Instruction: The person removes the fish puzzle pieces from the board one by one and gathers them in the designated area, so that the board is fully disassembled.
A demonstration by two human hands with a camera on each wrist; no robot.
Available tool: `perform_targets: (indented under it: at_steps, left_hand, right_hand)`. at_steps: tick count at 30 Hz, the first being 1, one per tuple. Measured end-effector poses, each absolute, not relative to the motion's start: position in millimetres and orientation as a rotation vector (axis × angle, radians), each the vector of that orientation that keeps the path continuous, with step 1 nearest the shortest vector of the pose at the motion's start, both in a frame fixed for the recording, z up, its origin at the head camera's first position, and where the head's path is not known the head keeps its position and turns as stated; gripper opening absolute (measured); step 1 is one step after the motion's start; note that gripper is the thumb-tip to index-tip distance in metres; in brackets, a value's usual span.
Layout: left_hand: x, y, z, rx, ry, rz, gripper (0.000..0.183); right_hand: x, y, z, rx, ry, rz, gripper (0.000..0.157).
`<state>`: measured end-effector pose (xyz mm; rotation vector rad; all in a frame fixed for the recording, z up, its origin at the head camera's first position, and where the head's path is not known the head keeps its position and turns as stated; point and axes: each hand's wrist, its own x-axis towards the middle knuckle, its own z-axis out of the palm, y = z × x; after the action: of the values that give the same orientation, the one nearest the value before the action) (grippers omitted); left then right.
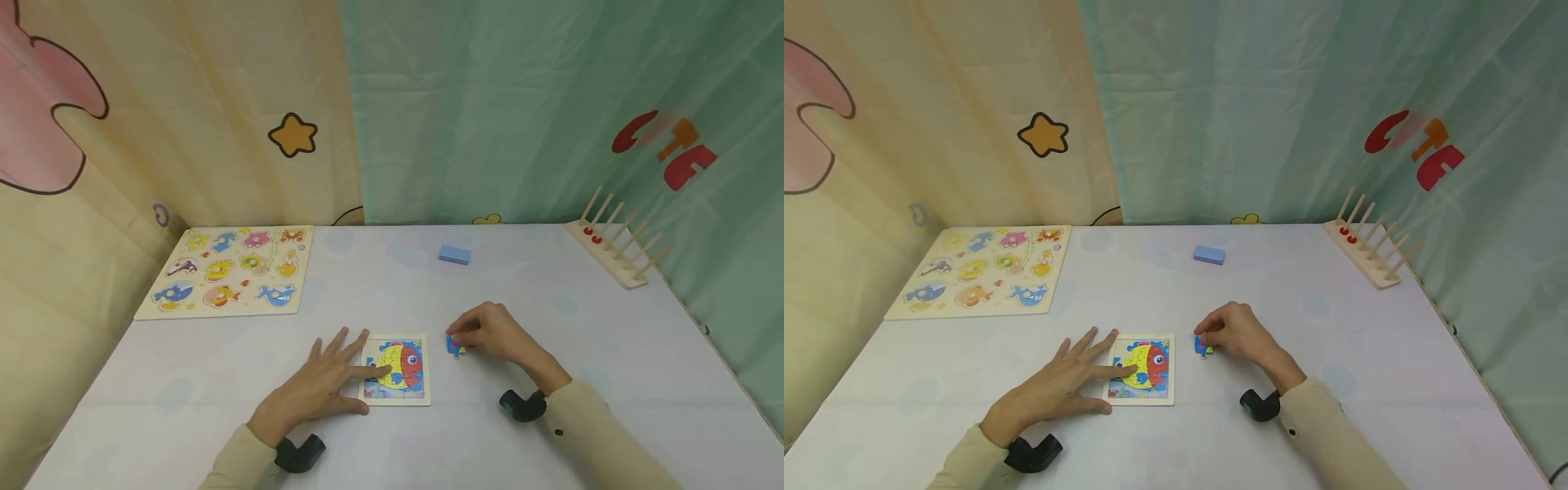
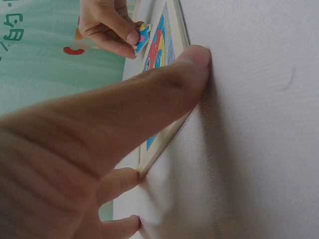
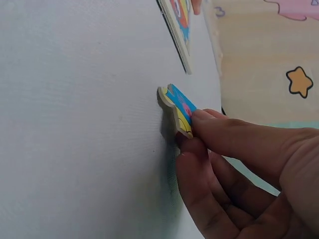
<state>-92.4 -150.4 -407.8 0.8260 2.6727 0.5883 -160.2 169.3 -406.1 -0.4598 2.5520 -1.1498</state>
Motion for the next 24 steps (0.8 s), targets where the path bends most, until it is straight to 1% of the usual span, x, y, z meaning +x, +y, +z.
perform_targets:
  at_steps: [4, 9, 24]
  left_hand:
    - [-93.2, -150.0, -408.4, 0.827, 2.663, 0.593, 0.063]
    - [-93.9, -149.1, -408.1, 0.835, 2.667, 0.587, 0.063]
    - [-92.8, -150.5, -408.1, 0.826, 2.662, 0.603, 0.062]
  right_hand:
    - [-158.3, 165.6, -405.4, -0.399, 2.63, -1.06, 0.009]
    - [-157.6, 164.2, -406.4, -0.411, 2.759, -0.948, 0.004]
    - [-154.0, 159.6, -407.4, -0.395, 2.794, -0.951, 0.004]
